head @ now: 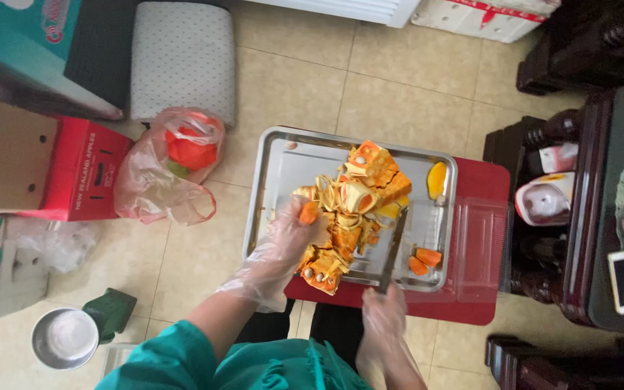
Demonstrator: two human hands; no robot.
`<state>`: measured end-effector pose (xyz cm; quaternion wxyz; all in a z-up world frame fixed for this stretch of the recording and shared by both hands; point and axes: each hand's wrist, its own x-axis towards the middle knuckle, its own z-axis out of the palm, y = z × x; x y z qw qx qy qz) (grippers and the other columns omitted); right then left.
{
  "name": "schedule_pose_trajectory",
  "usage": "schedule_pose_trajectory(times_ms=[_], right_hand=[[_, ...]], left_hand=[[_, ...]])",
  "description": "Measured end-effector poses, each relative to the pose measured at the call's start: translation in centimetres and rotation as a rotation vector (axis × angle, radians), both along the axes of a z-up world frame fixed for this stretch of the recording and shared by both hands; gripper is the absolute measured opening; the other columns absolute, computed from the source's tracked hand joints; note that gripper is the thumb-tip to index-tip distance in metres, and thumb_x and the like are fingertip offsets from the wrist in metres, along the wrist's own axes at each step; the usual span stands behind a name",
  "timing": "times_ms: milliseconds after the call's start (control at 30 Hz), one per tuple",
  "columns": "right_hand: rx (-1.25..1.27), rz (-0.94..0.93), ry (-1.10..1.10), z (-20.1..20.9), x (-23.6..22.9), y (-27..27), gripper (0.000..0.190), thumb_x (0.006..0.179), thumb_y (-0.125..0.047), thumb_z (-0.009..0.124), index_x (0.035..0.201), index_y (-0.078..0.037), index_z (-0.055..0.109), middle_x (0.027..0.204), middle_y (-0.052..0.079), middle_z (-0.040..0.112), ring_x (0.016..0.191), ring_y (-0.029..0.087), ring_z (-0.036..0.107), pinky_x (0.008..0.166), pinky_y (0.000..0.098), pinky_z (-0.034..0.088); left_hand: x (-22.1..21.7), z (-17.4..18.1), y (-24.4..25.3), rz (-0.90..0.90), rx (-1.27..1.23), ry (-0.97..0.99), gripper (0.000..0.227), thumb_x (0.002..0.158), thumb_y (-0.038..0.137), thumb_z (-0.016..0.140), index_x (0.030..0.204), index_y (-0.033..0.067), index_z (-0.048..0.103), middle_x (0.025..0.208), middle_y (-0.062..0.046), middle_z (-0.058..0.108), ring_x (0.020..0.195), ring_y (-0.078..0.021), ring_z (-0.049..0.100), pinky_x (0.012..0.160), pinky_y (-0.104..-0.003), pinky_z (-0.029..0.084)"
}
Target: Preparing jackfruit segments and removing the core using a knife
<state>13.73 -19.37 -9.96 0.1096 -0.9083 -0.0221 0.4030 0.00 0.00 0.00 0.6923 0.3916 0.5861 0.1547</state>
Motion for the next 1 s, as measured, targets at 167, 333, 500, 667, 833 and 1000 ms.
schedule_pose_trajectory(times_ms=[167, 333, 500, 667, 833, 1000], right_hand=[[0.039, 0.089, -0.193, 3.2, 0.5, -1.9, 0.052, 0.080, -0.045, 0.067, 0.126, -0.024, 0.076, 0.111, 0.007, 0.075, 0.104, 0.029, 0.071, 0.090, 0.0476, 0.060], [0.397, 0.554, -0.085, 6.8, 0.7, -1.8, 0.030, 0.086, -0.046, 0.066, 0.071, -0.021, 0.074, 0.052, -0.004, 0.058, 0.048, 0.015, 0.053, 0.050, 0.0363, 0.043], [0.258, 0.690, -0.018, 10.4, -0.5, 0.8, 0.027, 0.083, -0.048, 0.072, 0.081, -0.021, 0.073, 0.060, -0.002, 0.058, 0.063, 0.018, 0.057, 0.062, 0.0383, 0.045], [0.077, 0.681, 0.061, 11.1, -0.9, 1.9, 0.031, 0.083, -0.053, 0.066, 0.102, -0.031, 0.079, 0.072, -0.001, 0.068, 0.077, 0.018, 0.065, 0.070, 0.0385, 0.049], [-0.001, 0.704, 0.028, 10.2, -1.5, 1.8, 0.044, 0.081, -0.062, 0.063, 0.116, -0.039, 0.075, 0.085, -0.002, 0.075, 0.094, 0.021, 0.070, 0.081, 0.0398, 0.055], [-0.028, 0.707, -0.035, 9.3, -2.1, 2.0, 0.050, 0.077, -0.065, 0.064, 0.120, -0.042, 0.073, 0.090, 0.003, 0.077, 0.100, 0.028, 0.070, 0.084, 0.0466, 0.056]], left_hand=[[-0.4, -2.1, 0.4, -0.180, 0.177, 0.056, 0.015, 0.092, 0.000, 0.051, 0.089, 0.0124, 0.058, 0.091, -0.006, 0.062, 0.080, -0.0197, 0.058, 0.070, -0.033, 0.054], [-0.3, -2.4, 0.1, -0.191, 0.210, -0.012, 0.019, 0.102, 0.020, 0.051, 0.084, 0.0122, 0.053, 0.089, -0.005, 0.056, 0.077, -0.0178, 0.052, 0.068, -0.033, 0.050], [-0.3, -1.1, -0.3, 0.065, 0.014, -0.278, 0.021, 0.096, 0.026, 0.057, 0.085, 0.0093, 0.053, 0.075, -0.007, 0.055, 0.066, -0.0181, 0.058, 0.060, -0.038, 0.060], [-0.5, -0.3, -0.5, 0.139, -0.033, -0.695, 0.033, 0.094, 0.026, 0.063, 0.092, -0.0063, 0.071, 0.094, -0.020, 0.076, 0.085, -0.0295, 0.076, 0.078, -0.040, 0.066], [-1.0, -0.7, -0.8, 0.195, -0.061, -0.381, 0.018, 0.094, 0.026, 0.059, 0.089, 0.0098, 0.053, 0.081, -0.007, 0.056, 0.074, -0.0174, 0.056, 0.069, -0.034, 0.053], [-0.7, -2.5, -0.6, 0.231, -0.003, -0.352, 0.031, 0.090, 0.029, 0.067, 0.071, 0.0130, 0.049, 0.063, -0.001, 0.053, 0.056, -0.0131, 0.053, 0.052, -0.029, 0.047]])
